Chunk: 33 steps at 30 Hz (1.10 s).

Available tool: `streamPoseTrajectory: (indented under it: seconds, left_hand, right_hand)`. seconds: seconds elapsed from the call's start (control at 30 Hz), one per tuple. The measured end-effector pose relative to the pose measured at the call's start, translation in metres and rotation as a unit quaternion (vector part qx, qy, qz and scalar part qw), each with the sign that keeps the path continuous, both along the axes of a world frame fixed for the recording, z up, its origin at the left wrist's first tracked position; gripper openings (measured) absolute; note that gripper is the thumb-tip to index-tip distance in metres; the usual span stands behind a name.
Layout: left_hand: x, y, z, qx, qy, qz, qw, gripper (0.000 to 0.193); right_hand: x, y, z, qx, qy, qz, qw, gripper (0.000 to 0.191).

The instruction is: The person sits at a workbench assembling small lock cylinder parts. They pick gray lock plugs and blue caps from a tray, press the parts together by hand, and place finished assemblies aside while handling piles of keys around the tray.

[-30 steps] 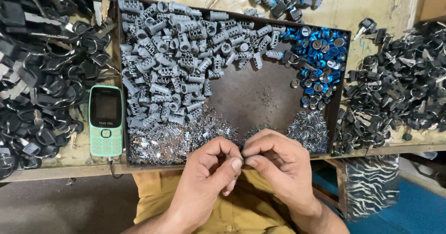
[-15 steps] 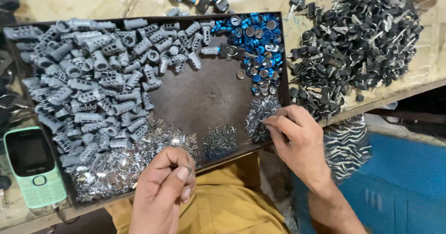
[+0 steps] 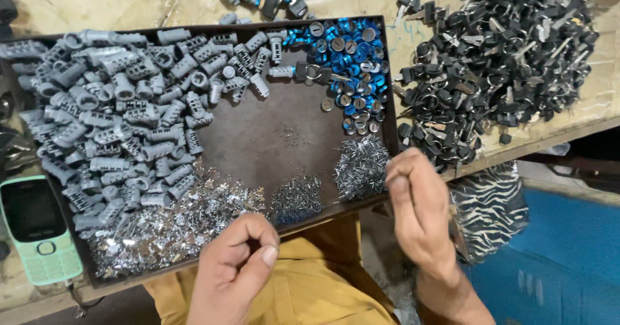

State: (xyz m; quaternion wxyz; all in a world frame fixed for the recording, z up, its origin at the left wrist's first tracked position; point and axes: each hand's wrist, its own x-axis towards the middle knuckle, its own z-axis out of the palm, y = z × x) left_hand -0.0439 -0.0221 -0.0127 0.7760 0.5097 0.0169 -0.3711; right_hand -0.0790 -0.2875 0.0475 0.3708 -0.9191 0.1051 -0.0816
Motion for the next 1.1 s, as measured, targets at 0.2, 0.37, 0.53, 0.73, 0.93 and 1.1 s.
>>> streamPoseTrajectory:
  seconds: [0.2, 0.37, 0.53, 0.73, 0.93, 1.1]
  left_hand:
    - [-0.005, -0.02, 0.014, -0.11, 0.175, 0.048, 0.977, 0.009]
    - [-0.002, -0.016, 0.021, -0.139, 0.171, 0.065, 0.973, 0.011]
    - [-0.002, -0.014, 0.021, -0.147, 0.163, 0.068, 0.973, 0.011]
    - [-0.004, -0.013, 0.019, -0.16, 0.145, 0.059, 0.975, 0.011]
    - [-0.001, -0.009, 0.021, -0.134, 0.105, 0.04, 0.984, 0.009]
    - [0.001, -0.007, 0.022, -0.098, 0.093, 0.031, 0.99, 0.004]
  right_hand:
    - [-0.011, 0.078, -0.013, 0.161, -0.071, 0.126, 0.976, 0.014]
    - [-0.006, 0.094, -0.02, 0.127, -0.111, 0.114, 0.979, 0.019]
    - [-0.004, 0.094, -0.016, 0.122, -0.107, 0.113, 0.98, 0.018]
    - [-0.001, 0.096, -0.012, 0.113, -0.113, 0.12, 0.98, 0.018]
    - [0.001, 0.094, -0.008, 0.125, -0.108, 0.125, 0.978, 0.02]
    - [0.003, 0.088, -0.009, 0.158, -0.103, 0.137, 0.973, 0.022]
